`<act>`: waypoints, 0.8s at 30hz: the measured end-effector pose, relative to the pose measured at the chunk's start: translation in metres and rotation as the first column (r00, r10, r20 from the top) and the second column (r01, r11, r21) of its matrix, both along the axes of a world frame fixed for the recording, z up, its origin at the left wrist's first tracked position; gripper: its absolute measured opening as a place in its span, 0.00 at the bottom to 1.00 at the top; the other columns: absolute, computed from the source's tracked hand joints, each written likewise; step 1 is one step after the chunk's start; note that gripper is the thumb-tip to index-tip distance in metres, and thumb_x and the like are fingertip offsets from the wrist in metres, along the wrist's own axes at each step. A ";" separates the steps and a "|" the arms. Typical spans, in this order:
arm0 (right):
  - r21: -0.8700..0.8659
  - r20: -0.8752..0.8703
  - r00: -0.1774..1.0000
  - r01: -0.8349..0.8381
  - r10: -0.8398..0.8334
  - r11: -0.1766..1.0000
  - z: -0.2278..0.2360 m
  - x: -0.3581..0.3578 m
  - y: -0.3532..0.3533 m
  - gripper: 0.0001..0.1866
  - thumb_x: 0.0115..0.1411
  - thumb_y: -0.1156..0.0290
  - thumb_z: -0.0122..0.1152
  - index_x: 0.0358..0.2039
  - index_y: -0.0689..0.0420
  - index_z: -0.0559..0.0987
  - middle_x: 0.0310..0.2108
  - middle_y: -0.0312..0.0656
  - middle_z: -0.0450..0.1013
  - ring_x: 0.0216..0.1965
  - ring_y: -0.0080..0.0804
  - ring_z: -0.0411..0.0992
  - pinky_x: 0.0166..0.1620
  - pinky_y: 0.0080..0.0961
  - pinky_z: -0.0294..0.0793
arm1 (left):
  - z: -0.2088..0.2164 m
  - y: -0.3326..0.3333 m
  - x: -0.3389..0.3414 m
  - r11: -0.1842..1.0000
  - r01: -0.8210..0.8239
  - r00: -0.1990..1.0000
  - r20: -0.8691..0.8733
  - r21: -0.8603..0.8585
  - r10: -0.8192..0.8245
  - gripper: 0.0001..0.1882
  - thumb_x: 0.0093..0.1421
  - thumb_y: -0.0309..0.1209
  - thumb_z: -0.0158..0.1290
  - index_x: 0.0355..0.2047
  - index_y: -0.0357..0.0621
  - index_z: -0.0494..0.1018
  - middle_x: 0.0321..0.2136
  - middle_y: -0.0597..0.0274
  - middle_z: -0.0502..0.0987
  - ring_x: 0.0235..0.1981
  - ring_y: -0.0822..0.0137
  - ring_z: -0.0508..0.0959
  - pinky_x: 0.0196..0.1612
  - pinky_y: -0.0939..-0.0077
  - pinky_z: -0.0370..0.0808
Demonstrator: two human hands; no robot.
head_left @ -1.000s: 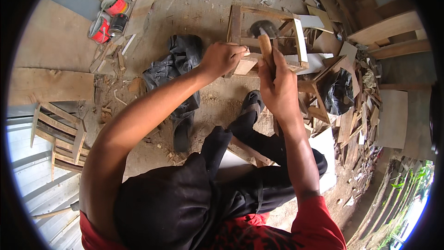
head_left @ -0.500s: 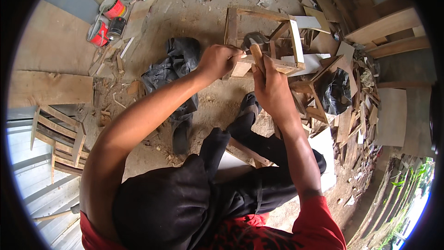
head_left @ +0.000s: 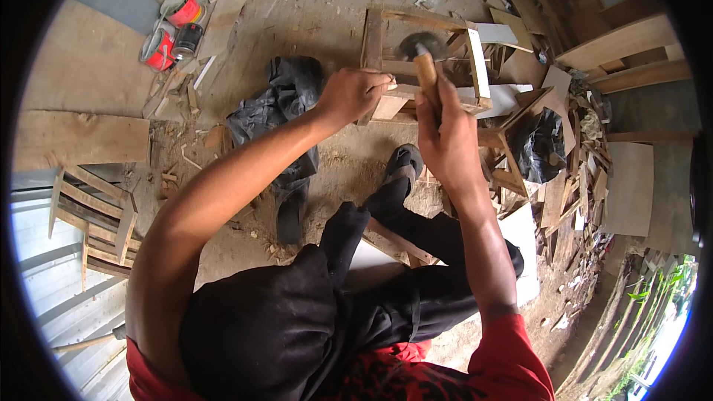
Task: The person sits on the floor and uses a hammer to drive nails into a small wooden frame. They repeatedly pick up nails, position them, and hammer them into the joints of the frame. The person also adjusts the frame and handles small wooden pieces during the process.
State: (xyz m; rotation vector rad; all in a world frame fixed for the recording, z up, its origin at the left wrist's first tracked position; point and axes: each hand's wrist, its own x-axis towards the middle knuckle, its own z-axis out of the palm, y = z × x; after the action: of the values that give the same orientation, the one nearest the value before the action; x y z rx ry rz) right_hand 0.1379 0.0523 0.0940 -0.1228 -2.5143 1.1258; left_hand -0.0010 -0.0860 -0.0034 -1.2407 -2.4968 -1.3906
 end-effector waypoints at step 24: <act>-0.350 0.201 0.978 0.130 -0.061 0.928 0.009 0.021 0.007 0.20 0.68 0.73 0.51 0.59 0.64 0.64 0.33 0.63 0.76 0.36 0.57 0.79 0.35 0.39 0.75 | 0.004 -0.015 -0.017 0.981 0.178 0.940 0.280 0.077 -0.193 0.14 0.60 0.21 0.54 0.46 0.41 0.81 0.43 0.56 0.84 0.46 0.68 0.83 0.51 0.72 0.77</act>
State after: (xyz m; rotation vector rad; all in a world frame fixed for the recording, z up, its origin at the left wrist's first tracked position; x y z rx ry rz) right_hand 0.1591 0.0594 0.1026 -0.4661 -2.3945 1.5916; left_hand -0.0181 -0.1013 0.0003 -1.3871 -2.5563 -1.7853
